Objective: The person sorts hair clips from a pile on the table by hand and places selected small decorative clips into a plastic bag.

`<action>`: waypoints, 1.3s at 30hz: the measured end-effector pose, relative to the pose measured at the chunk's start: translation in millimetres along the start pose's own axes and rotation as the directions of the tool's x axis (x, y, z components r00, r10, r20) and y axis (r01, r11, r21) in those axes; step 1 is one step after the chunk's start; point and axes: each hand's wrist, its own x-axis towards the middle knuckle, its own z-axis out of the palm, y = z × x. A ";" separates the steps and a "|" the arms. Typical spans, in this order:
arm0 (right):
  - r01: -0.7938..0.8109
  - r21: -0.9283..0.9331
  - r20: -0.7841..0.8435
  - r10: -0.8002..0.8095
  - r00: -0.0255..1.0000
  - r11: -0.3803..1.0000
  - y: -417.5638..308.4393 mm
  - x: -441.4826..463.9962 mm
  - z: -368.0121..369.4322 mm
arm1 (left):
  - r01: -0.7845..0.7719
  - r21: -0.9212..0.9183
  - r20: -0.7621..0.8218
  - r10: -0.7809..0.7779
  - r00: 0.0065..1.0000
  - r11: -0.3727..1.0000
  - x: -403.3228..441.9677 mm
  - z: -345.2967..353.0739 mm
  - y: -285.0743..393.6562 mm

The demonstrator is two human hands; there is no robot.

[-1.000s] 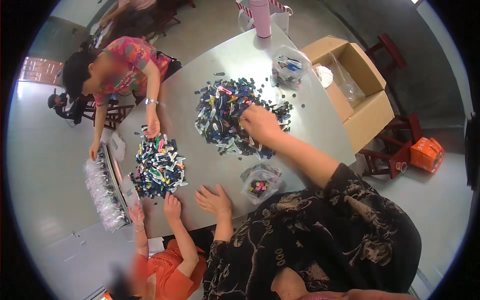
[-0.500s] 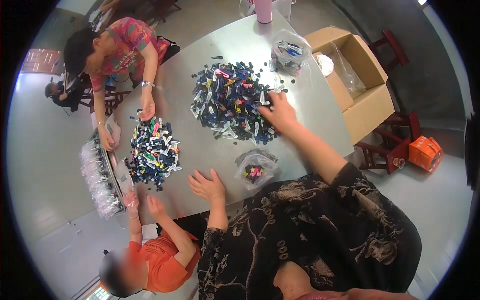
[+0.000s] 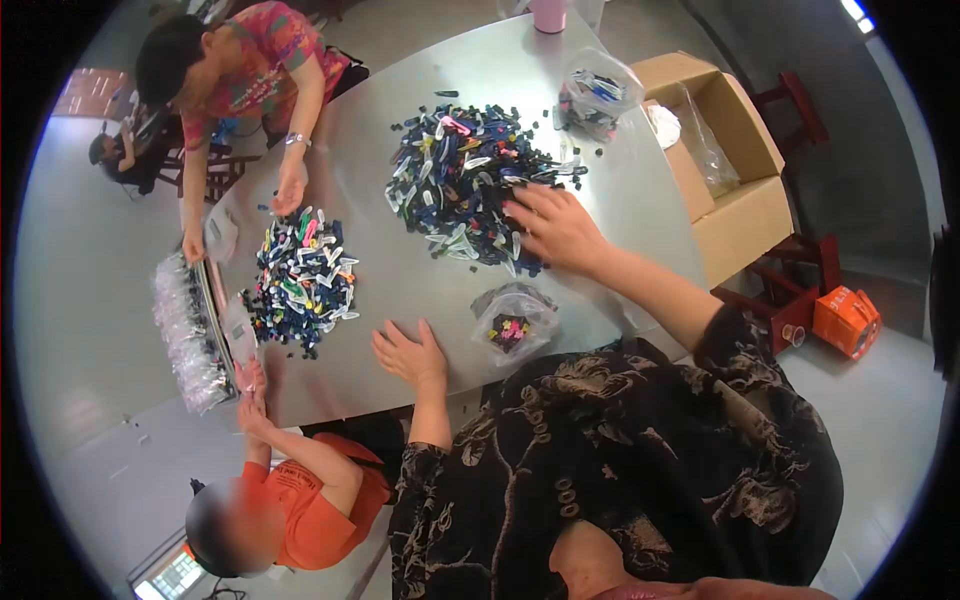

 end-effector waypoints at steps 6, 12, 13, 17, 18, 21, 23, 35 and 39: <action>0.334 -0.188 0.319 -0.264 0.910 0.924 13.6 -23.5 38.0 | 0.021 0.018 0.029 -0.021 0.999 1.000 -0.5 -5.2 2.8; 0.292 -0.279 0.256 -0.223 0.941 0.915 27.2 29.2 34.6 | -0.002 0.001 0.016 0.002 1.000 1.000 0.0 -0.4 0.4; 0.268 -0.274 0.232 -0.207 0.950 0.924 21.9 32.3 29.7 | 0.010 -0.016 0.030 -0.010 1.000 1.000 0.0 1.4 -0.7; 0.493 -0.192 0.198 -0.458 0.867 0.849 4.0 29.9 48.8 | 0.018 -0.038 0.044 -0.016 0.999 0.999 0.0 0.3 -1.6; 0.567 -0.163 0.246 -0.524 0.816 0.807 -3.8 28.4 52.6 | 0.023 -0.035 0.045 -0.022 0.999 0.999 -0.4 -1.0 -1.2; 0.598 -0.050 0.375 -0.540 0.754 0.800 -6.3 32.6 70.0 | 0.007 0.004 0.042 -0.007 0.999 1.000 -0.3 -1.9 -0.7; 0.600 -0.118 0.417 -0.509 0.753 0.791 1.4 43.7 70.2 | -0.016 -0.009 0.009 0.016 1.000 1.000 -0.6 2.0 -3.0; 0.591 -0.214 0.101 -0.584 0.806 0.778 9.3 44.7 32.7 | 0.002 0.010 -0.012 -0.002 1.000 1.000 -0.9 7.5 -3.5; 0.499 0.088 0.405 -0.488 0.773 0.862 -18.5 43.4 69.6 | 0.024 -0.004 0.048 -0.024 0.999 1.000 0.1 -0.6 -0.1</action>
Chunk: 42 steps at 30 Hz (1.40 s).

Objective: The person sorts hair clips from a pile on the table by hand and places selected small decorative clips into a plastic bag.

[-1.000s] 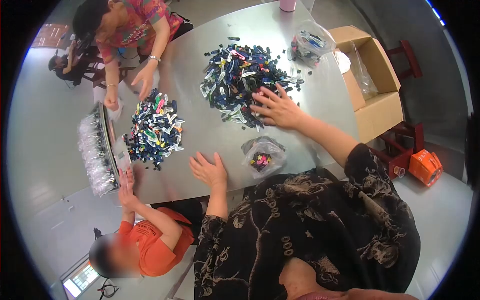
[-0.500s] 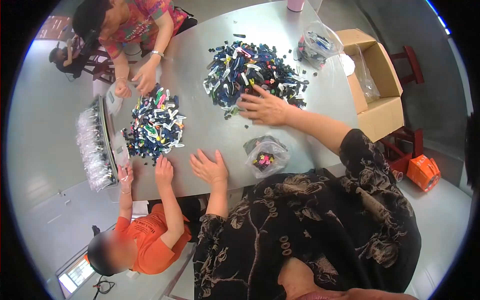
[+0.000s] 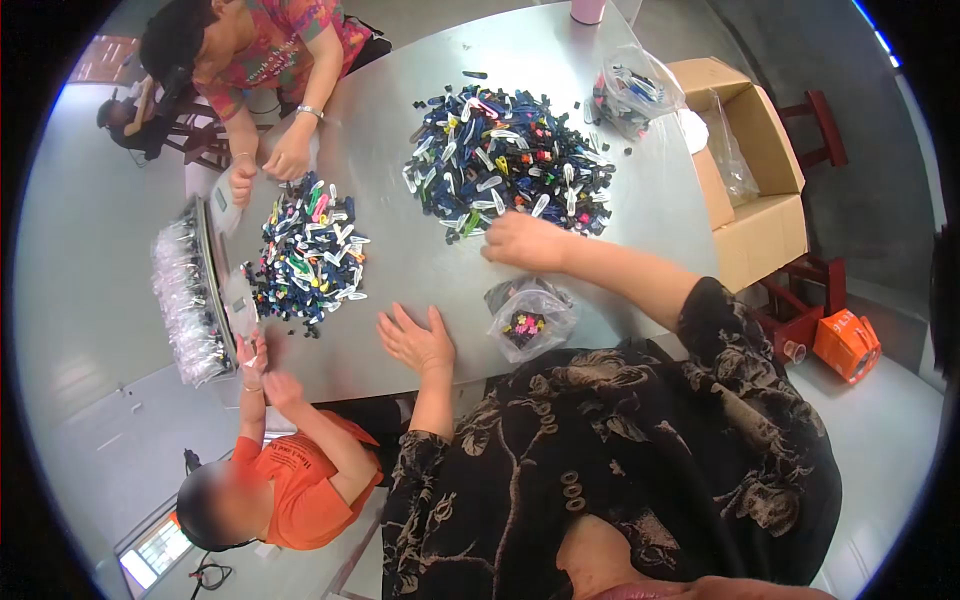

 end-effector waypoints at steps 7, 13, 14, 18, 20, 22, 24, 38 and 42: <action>0.074 0.042 -0.077 -0.071 0.994 0.996 0.0 9.2 8.7 | -0.002 -0.011 0.012 0.003 1.000 1.000 1.2 -3.3 1.8; 0.032 0.384 -0.494 0.176 0.851 0.923 -68.1 -21.1 -105.3 | -0.010 -0.005 -0.018 0.010 1.000 1.000 -0.5 -0.1 -1.3; 0.114 0.310 -0.537 0.075 0.840 0.944 -83.6 -30.1 -113.6 | -0.023 -0.018 -0.030 0.022 0.999 1.000 0.1 1.8 -2.0; 0.126 0.213 -0.492 -0.005 0.871 0.969 -102.2 -55.0 -96.3 | -0.021 -0.003 -0.005 0.021 1.000 1.000 1.3 -1.0 1.2; 0.046 0.226 -0.459 0.065 0.886 0.973 -101.5 -71.4 -86.1 | -0.034 0.012 -0.037 0.034 0.999 0.999 0.4 4.7 -3.4; -0.343 0.359 -0.407 0.476 0.779 0.868 -106.5 -90.9 -77.7 | -0.033 0.015 -0.043 0.034 0.998 0.999 -2.1 3.8 -3.7; -0.487 0.448 -0.191 0.612 0.767 0.750 -116.1 -102.2 -69.5 | -0.042 0.010 -0.058 0.043 0.997 0.999 0.3 3.7 -4.4; -0.577 0.736 -0.025 0.867 0.498 0.353 -84.0 -118.6 -28.8 | -0.034 0.007 -0.051 0.035 0.998 0.999 -0.8 1.1 -0.1; -0.702 0.566 -0.197 0.897 0.395 0.433 -29.8 -123.4 -8.6 | -0.035 0.010 -0.050 0.035 0.998 0.999 -0.5 4.1 -2.6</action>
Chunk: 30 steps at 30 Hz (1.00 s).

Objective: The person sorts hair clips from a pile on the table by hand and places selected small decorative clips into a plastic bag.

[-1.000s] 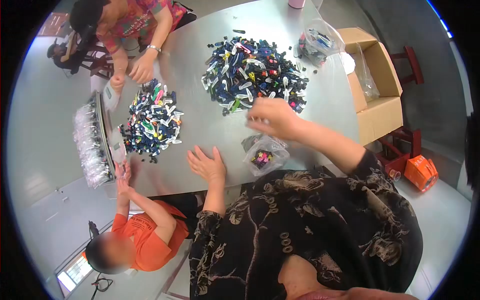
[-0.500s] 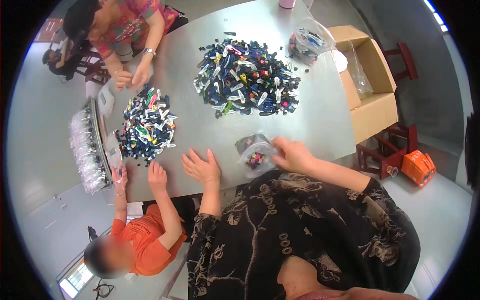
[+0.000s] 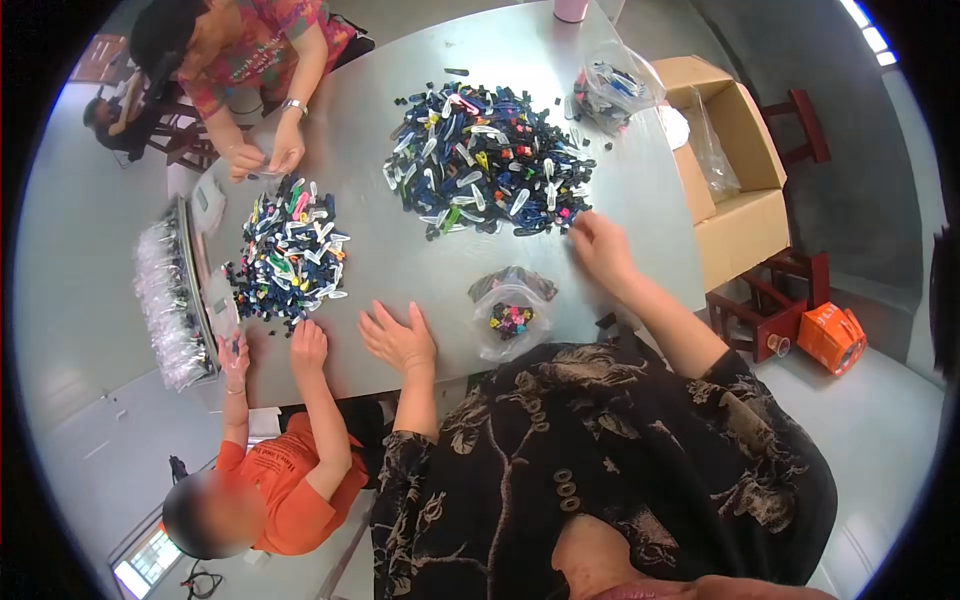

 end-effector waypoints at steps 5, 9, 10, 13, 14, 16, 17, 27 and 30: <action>0.088 -0.301 -0.108 -0.126 0.986 0.949 7.3 27.1 19.3 | 0.032 -0.001 0.021 -0.032 0.999 0.999 -0.3 -0.3 0.6; 0.076 -0.118 -0.058 -0.084 0.995 0.990 -16.6 19.7 5.8 | 0.025 -0.011 0.009 -0.024 1.000 1.000 0.6 0.7 -0.3; 0.078 -0.120 -0.054 -0.085 0.995 0.990 -33.7 11.9 -4.4 | 0.032 -0.017 0.021 -0.031 0.999 0.999 1.2 -2.1 1.2; 0.100 0.288 0.042 -0.117 0.992 0.952 -103.0 -20.2 -39.6 | 0.027 -0.025 0.017 -0.027 0.999 0.999 0.4 -1.9 0.4; 0.229 0.327 0.170 -0.295 0.940 0.917 -120.1 -28.5 -50.8 | 0.012 -0.033 -0.002 -0.012 1.000 0.999 0.9 -1.2 0.2; 0.345 0.373 0.275 -0.458 0.846 0.861 -124.2 -32.4 -54.2 | 0.004 -0.032 0.004 -0.004 1.000 0.999 0.4 0.7 -2.9; 0.344 0.327 0.220 -0.425 0.878 0.880 -114.9 -32.8 -48.0 | -0.001 -0.029 0.013 0.002 1.000 1.000 0.1 1.9 -3.5; 0.152 -0.134 -0.011 -0.155 0.988 0.979 19.7 -11.0 13.1 | 0.041 -0.009 0.048 -0.040 0.998 0.999 0.2 -6.4 4.4; 0.123 -0.313 -0.069 -0.151 0.986 0.942 11.8 0.0 25.2 | 0.052 -0.004 0.062 -0.051 0.997 0.999 -0.4 -1.5 -0.4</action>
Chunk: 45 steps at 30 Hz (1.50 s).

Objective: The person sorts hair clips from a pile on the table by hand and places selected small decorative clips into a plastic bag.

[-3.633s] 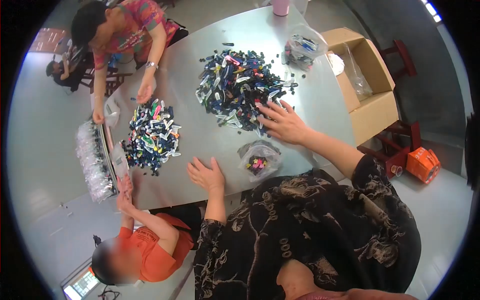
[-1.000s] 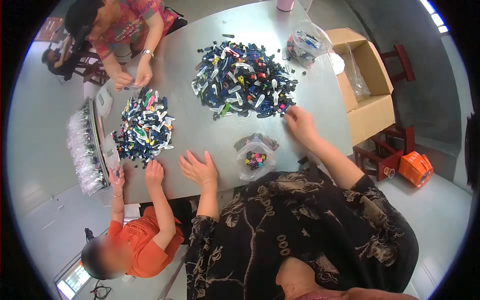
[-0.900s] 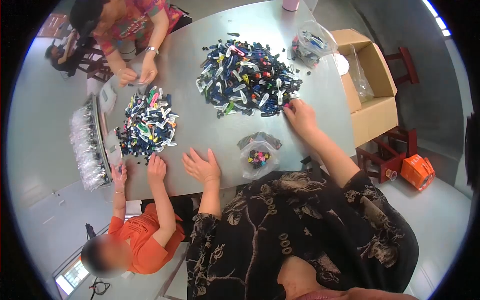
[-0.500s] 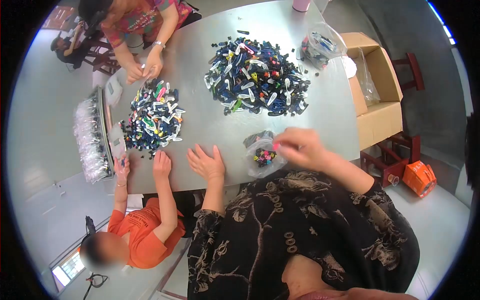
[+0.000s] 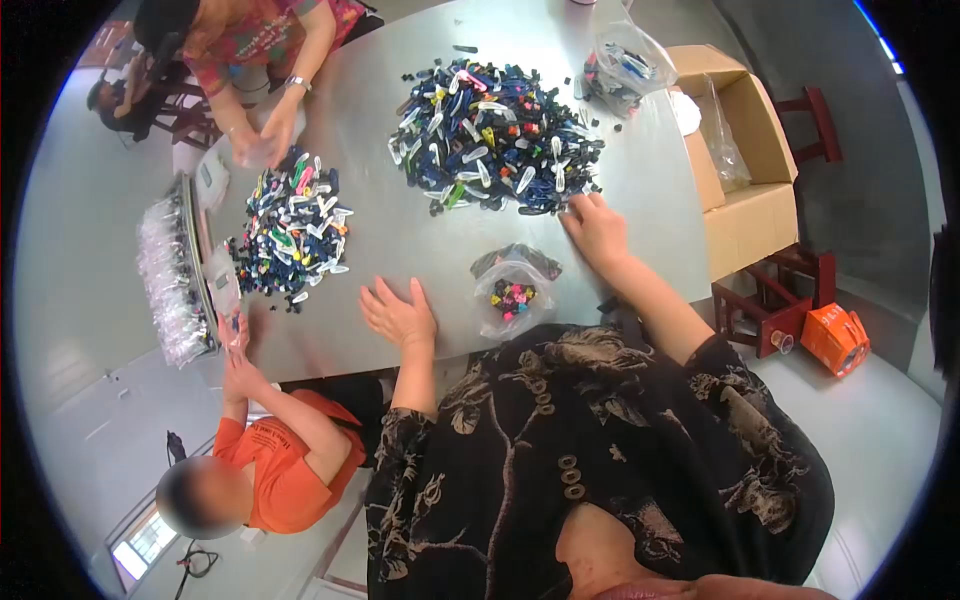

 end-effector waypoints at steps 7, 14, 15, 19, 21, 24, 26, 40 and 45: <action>-0.054 -0.087 0.044 0.058 0.997 0.995 -9.4 13.5 -2.0 | -0.015 -0.012 -0.024 0.014 1.000 1.000 1.4 2.6 -0.3; -0.304 0.293 0.253 0.233 0.939 0.906 2.5 13.5 -12.6 | -0.033 -0.017 -0.051 0.032 0.998 0.999 1.6 5.3 -1.9; -0.397 0.460 0.312 0.274 0.910 0.794 -0.1 12.2 -17.7 | -0.031 -0.016 -0.050 0.030 0.998 0.999 2.0 5.6 -1.8; -0.304 0.774 0.340 0.041 0.939 0.555 -77.5 -7.8 -93.7 | -0.028 -0.008 -0.031 0.027 0.999 1.000 1.1 3.2 -1.2; -0.257 0.814 0.414 -0.211 0.886 0.521 -102.0 -14.3 -114.2 | -0.034 -0.018 -0.030 0.033 0.999 0.999 1.4 3.0 -0.6; -0.265 0.752 0.345 -0.018 0.939 0.603 -69.6 -0.4 -93.8 | -0.027 -0.008 -0.022 0.027 0.999 1.000 2.0 0.3 1.3; -0.349 0.715 0.294 0.192 0.936 0.606 -27.7 6.1 -62.3 | -0.029 -0.010 -0.014 0.028 1.000 1.000 1.7 -2.7 1.9; 0.025 0.067 0.097 -0.032 0.995 0.997 -11.4 15.0 8.1 | -0.086 -0.059 -0.107 0.079 0.991 0.995 2.6 2.1 -7.7; -0.168 0.426 0.171 0.104 0.980 0.889 -3.1 10.4 -14.5 | 0.014 -0.213 -0.052 -0.025 0.998 0.977 19.1 -5.6 -2.6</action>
